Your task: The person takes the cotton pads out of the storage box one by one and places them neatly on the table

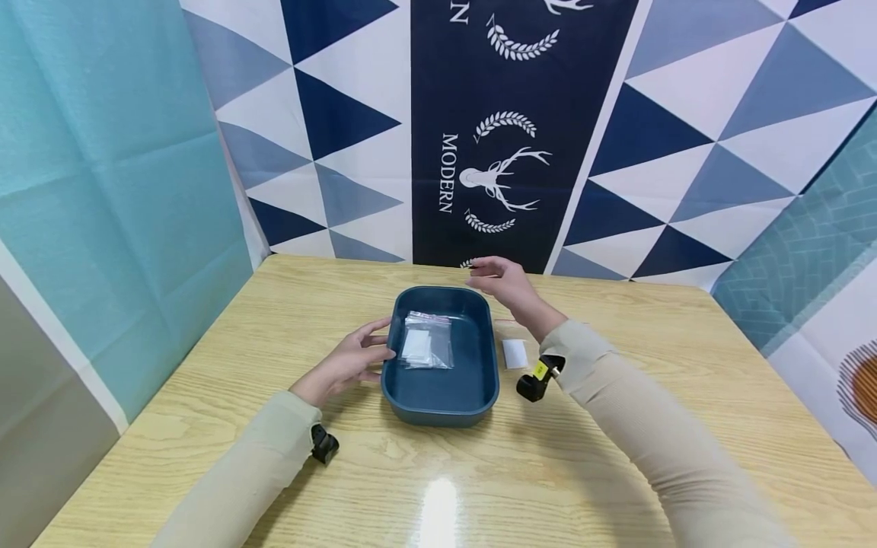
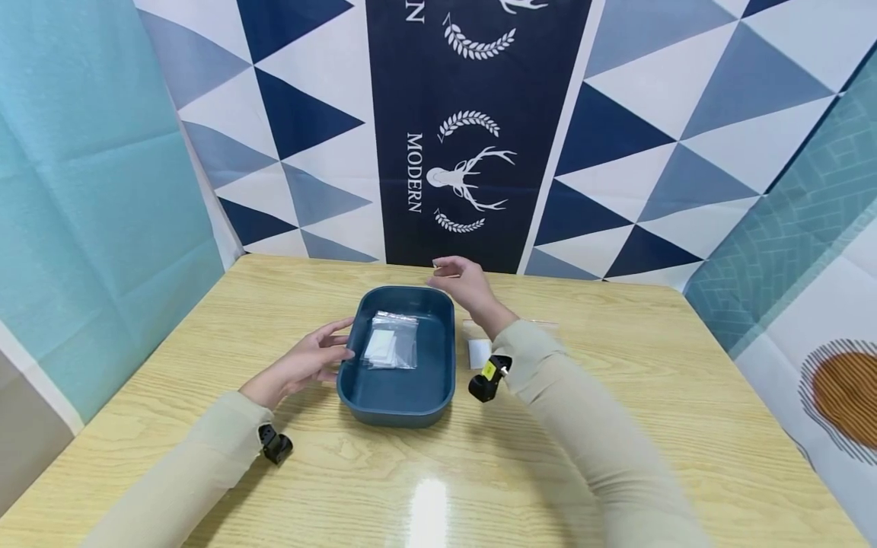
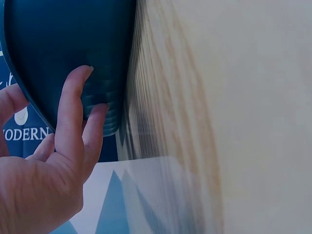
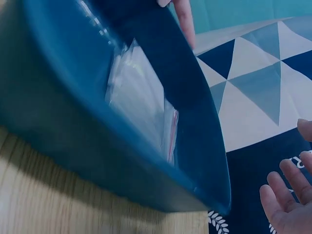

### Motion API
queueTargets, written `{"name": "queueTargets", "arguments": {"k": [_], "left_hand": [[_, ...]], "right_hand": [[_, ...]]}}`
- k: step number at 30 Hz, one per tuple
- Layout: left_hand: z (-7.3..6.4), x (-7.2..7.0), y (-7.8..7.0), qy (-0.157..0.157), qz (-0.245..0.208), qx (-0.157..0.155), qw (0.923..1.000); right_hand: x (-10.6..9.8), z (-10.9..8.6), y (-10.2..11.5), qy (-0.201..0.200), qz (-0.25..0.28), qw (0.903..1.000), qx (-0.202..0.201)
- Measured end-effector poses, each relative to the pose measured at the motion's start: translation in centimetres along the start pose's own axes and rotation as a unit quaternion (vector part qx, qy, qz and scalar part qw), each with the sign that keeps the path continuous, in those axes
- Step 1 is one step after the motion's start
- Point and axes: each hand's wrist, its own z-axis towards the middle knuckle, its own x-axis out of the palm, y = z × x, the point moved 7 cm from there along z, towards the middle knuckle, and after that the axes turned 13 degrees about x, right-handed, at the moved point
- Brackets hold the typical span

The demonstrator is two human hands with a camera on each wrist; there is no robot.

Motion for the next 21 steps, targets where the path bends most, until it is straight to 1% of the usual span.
{"name": "queueTargets", "arguments": {"k": [4,11,14,21], "left_hand": [[0.0,-0.1,-0.1,-0.001,0.001,0.0,1.0],[0.0,-0.1,0.0,-0.002,0.001,-0.004,1.0],[0.0,-0.1,0.0,-0.004,0.003,-0.008,1.0],[-0.1,-0.1,-0.3,-0.001,0.005,-0.006,1.0]], "right_hand": [[0.8,0.3,0.5,-0.001,0.024,0.9997,0.0],[2.3,1.2,0.1,-0.005,0.066,0.9974,0.03],[3.0,1.5,0.0,-0.005,0.072,0.9965,0.043],[4.4,2.4,-0.2,-0.01,0.085,0.9938,0.071]]}}
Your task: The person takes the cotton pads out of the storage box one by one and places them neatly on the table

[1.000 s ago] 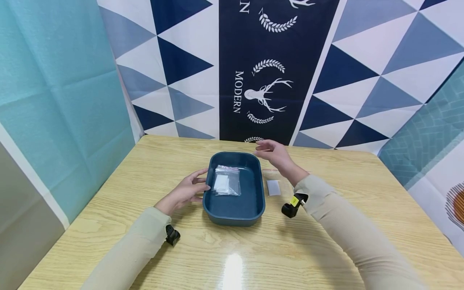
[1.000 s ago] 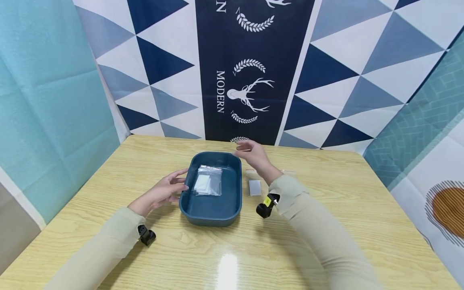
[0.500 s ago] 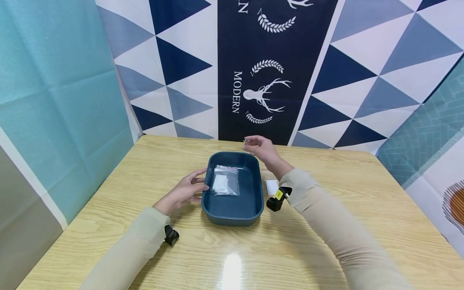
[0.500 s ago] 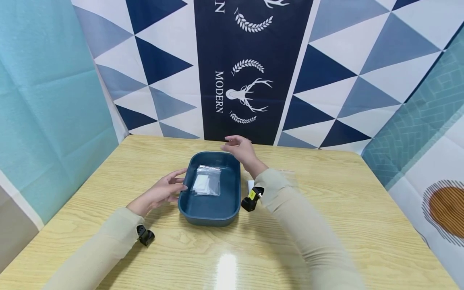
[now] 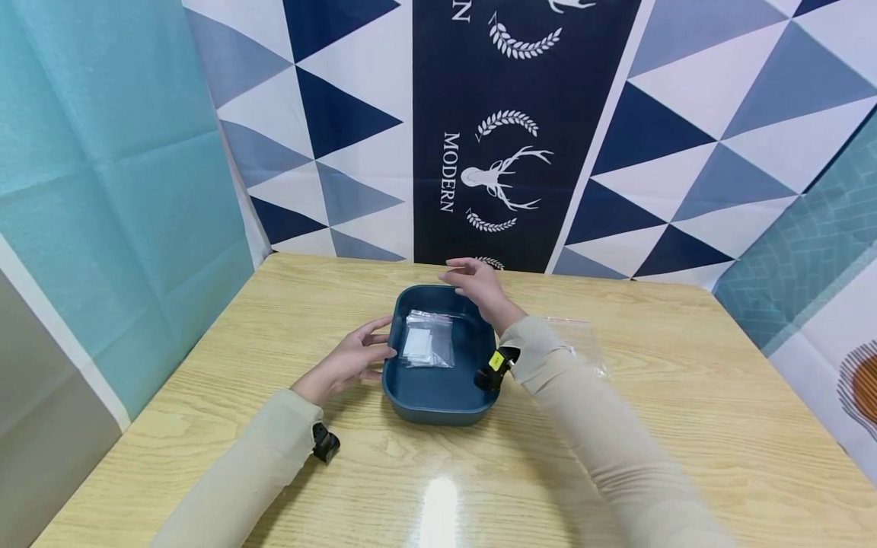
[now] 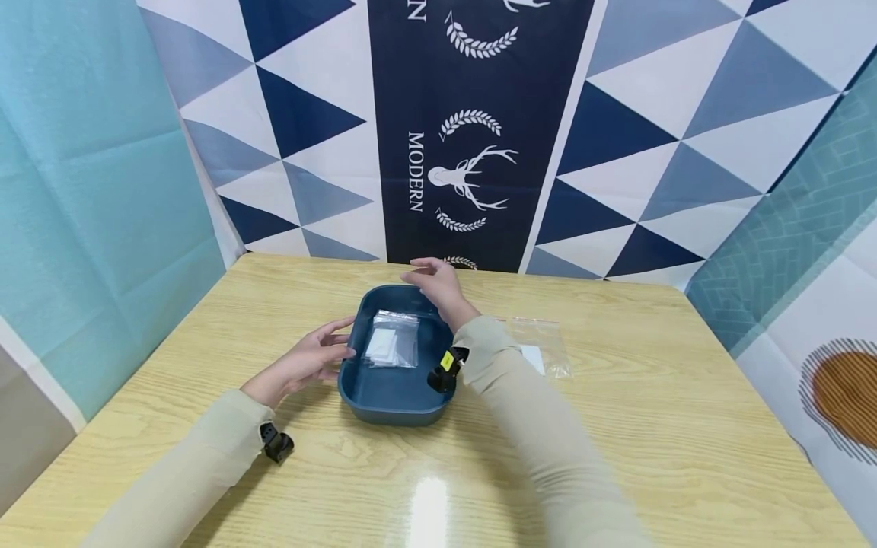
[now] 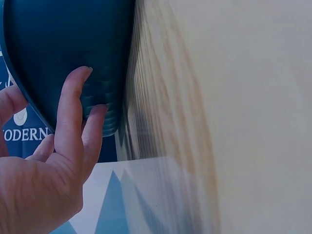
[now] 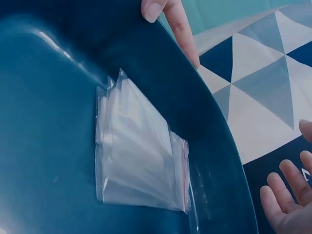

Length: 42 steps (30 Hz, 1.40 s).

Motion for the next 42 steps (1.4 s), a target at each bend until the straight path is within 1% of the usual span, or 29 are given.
{"name": "queueTargets", "arguments": {"k": [7,14,17,21,25,30,33,39,42], "left_hand": [[0.2,0.0,0.1,-0.002,-0.007,0.0,1.0],[0.2,-0.1,0.2,0.0,-0.01,0.001,0.9999],[0.2,-0.1,0.2,-0.001,-0.012,-0.001,0.9999],[0.2,-0.2,0.2,-0.002,-0.014,-0.004,0.9999],[0.2,-0.2,0.2,-0.003,-0.008,-0.007,0.9999],[0.2,-0.2,0.2,-0.005,-0.001,-0.008,1.0],[0.1,-0.2,0.2,-0.007,-0.001,-0.008,0.9999],[0.1,-0.3,0.3,-0.009,-0.001,-0.005,0.9999],[0.1,-0.3,0.3,-0.01,0.003,-0.003,0.9999]], "right_hand": [[1.1,0.6,0.1,0.005,-0.016,0.9998,0.013],[2.7,0.8,-0.7,0.042,-0.054,0.9976,-0.009],[3.5,0.7,-1.0,0.051,-0.089,0.9945,-0.021],[4.4,0.7,-1.6,0.059,-0.158,0.985,-0.037],[5.0,0.9,-2.4,0.07,-0.207,0.975,-0.043],[5.1,0.9,-3.0,0.079,-0.224,0.9705,-0.04],[5.3,0.7,-3.2,0.09,-0.242,0.9654,-0.037],[5.9,0.4,-3.8,0.129,-0.294,0.9467,-0.027],[6.2,0.5,-4.3,0.161,-0.314,0.9354,-0.014]]}}
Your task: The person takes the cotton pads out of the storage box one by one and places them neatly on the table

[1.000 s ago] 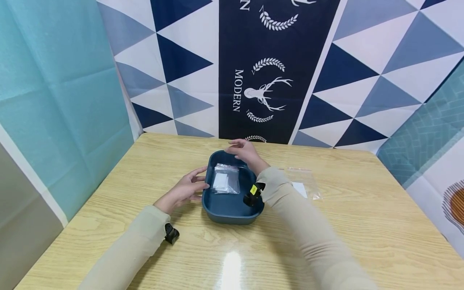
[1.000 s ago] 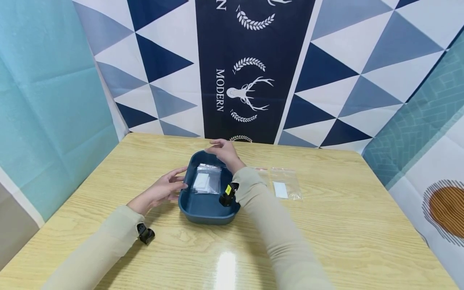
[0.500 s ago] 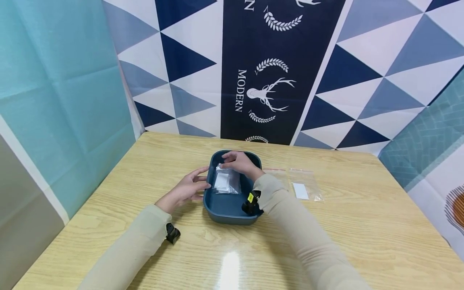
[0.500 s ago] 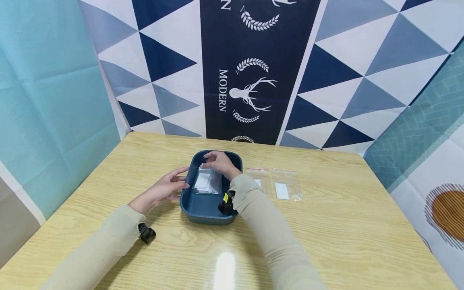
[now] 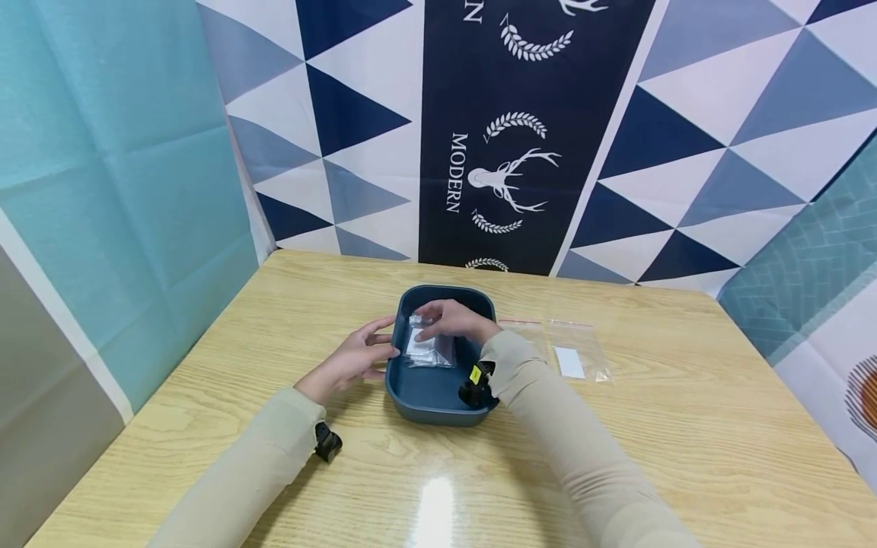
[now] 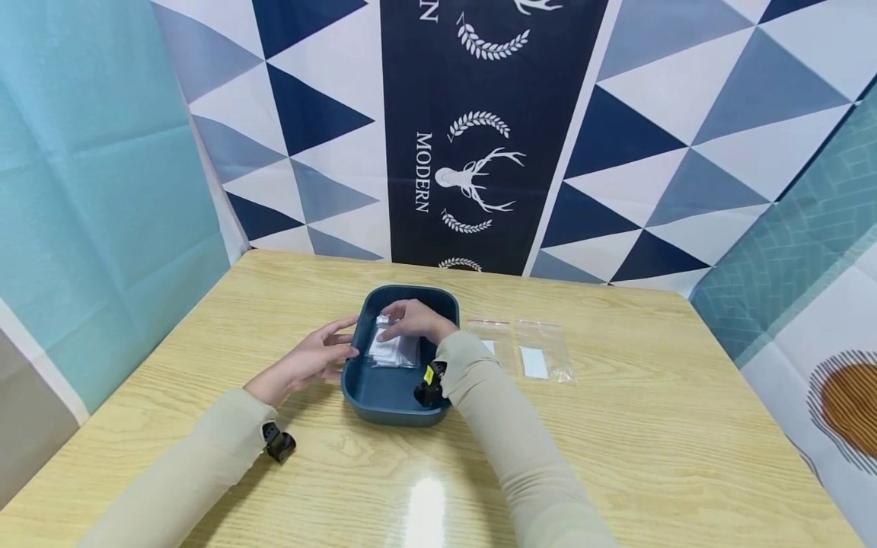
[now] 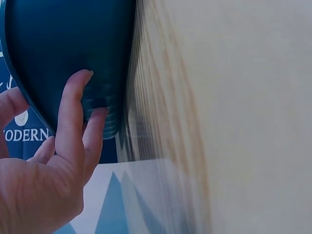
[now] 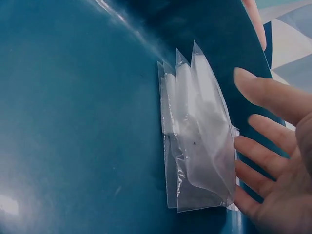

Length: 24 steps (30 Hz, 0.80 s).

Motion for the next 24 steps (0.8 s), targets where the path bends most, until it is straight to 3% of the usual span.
{"name": "queueTargets", "arguments": {"k": [4,8,24], "left_hand": [[0.0,0.1,0.0,0.0,0.001,0.002,1.0],[0.0,0.1,0.0,0.0,-0.002,0.004,1.0],[0.1,0.1,0.1,0.004,0.001,0.006,1.0]], "right_hand": [[0.8,-0.1,-0.1,0.06,-0.032,0.9977,-0.002],[1.2,-0.4,-0.1,0.088,-0.054,0.9946,-0.007],[1.3,0.0,-0.4,0.064,-0.106,0.9923,-0.004]]}}
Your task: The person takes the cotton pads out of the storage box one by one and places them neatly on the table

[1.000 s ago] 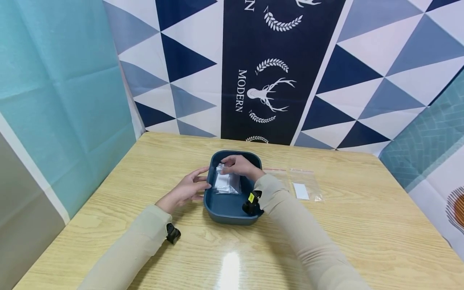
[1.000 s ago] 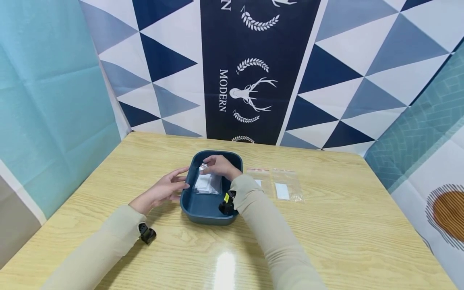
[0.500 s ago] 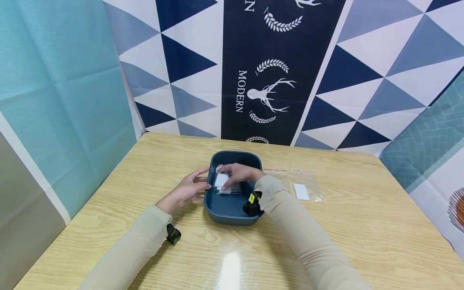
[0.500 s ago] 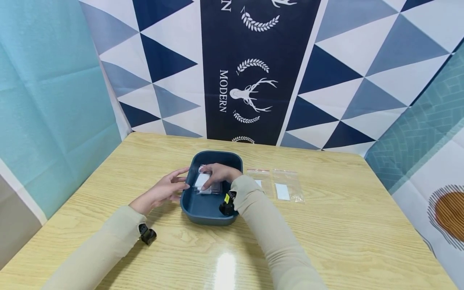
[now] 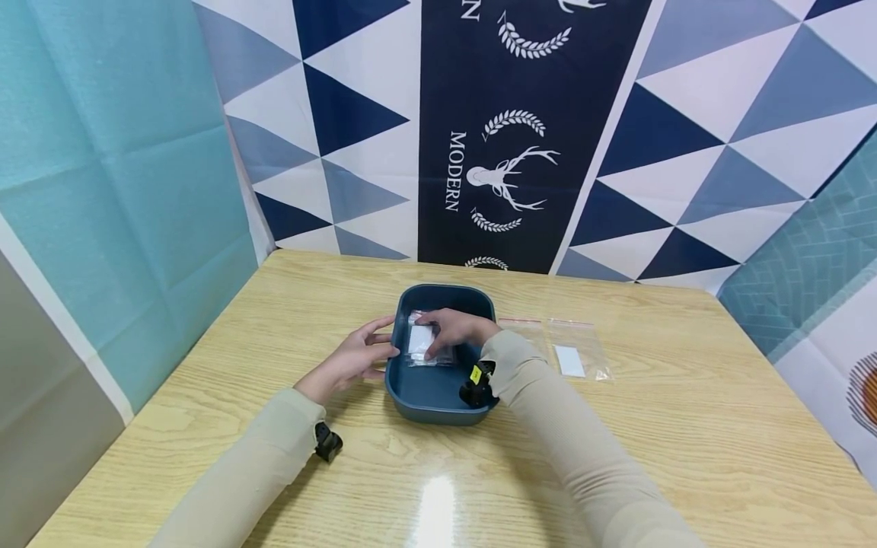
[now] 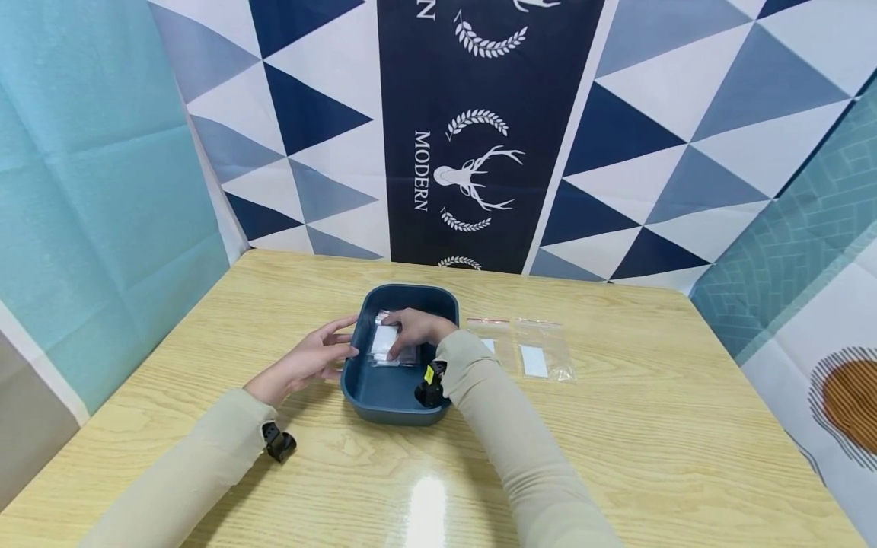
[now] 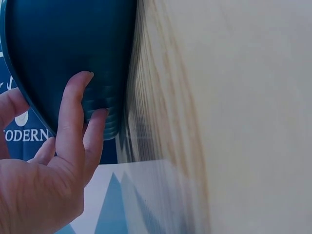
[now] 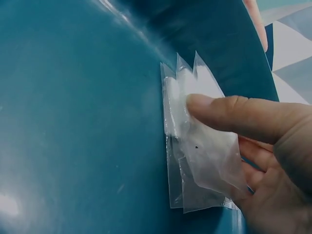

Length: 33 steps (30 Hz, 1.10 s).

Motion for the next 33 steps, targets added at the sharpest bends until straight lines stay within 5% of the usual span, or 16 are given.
{"name": "queueTargets", "arguments": {"k": [16,33], "left_hand": [[-0.1,0.0,0.1,-0.003,-0.001,0.0,1.0],[-0.2,0.1,0.0,-0.003,-0.015,-0.002,0.9999]], "right_hand": [[-1.3,-0.6,0.4,-0.057,0.012,0.9983,-0.003],[-3.3,-2.3,1.1,-0.072,0.043,0.9959,-0.032]]}}
